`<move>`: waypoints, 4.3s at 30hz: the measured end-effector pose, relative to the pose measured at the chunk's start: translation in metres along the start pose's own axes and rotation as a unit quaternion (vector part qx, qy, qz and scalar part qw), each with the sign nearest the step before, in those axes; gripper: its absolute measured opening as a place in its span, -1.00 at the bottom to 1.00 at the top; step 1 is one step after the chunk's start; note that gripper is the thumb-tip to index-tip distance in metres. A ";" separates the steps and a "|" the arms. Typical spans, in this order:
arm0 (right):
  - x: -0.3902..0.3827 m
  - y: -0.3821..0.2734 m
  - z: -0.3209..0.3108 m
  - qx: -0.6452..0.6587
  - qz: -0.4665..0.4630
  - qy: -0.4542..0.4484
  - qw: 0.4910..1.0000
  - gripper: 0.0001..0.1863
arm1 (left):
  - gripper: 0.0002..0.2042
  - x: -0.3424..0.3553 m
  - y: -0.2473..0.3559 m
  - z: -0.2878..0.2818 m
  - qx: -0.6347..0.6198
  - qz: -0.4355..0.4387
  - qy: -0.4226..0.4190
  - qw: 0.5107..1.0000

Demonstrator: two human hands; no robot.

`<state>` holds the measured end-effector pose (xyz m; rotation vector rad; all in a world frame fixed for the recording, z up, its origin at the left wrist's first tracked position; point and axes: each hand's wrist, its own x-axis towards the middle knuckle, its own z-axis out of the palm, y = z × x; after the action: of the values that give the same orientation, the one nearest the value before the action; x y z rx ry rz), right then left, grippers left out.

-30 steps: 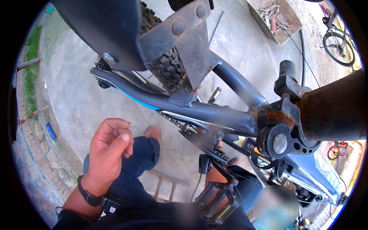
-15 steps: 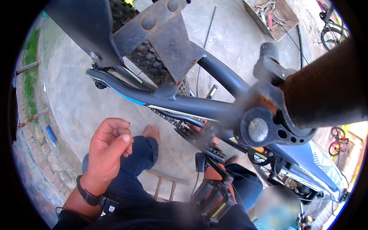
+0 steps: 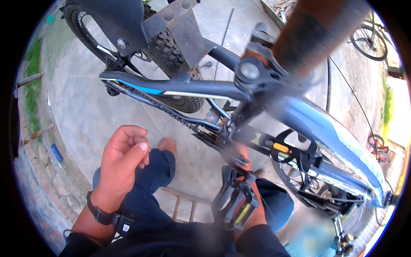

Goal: The person adjusts the bicycle seat and then works on the chain and pedal area. They rotate the pedals and inspect the chain movement, appearing to perform maintenance or repair on the bicycle's drivetrain.

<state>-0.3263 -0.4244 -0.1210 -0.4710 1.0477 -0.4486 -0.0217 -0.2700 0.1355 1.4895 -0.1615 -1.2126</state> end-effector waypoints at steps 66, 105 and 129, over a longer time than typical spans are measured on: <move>-0.029 -0.074 0.046 -0.472 -0.262 -0.043 0.841 -0.74 | -0.77 -0.050 -0.034 0.027 0.152 0.119 0.034 0.981; -0.041 -0.090 0.047 -0.528 -0.295 -0.049 0.795 -0.69 | -0.77 -0.045 -0.022 0.032 0.135 0.102 0.016 0.986; -0.032 -0.090 0.063 -0.622 -0.166 -0.136 0.753 -0.62 | -0.75 -0.019 -0.013 0.028 0.081 0.065 -0.025 0.994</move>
<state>-0.2953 -0.4702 -0.0205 -1.8878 0.8518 0.1007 -0.0571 -0.2707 0.1416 1.5629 -0.3918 -1.1541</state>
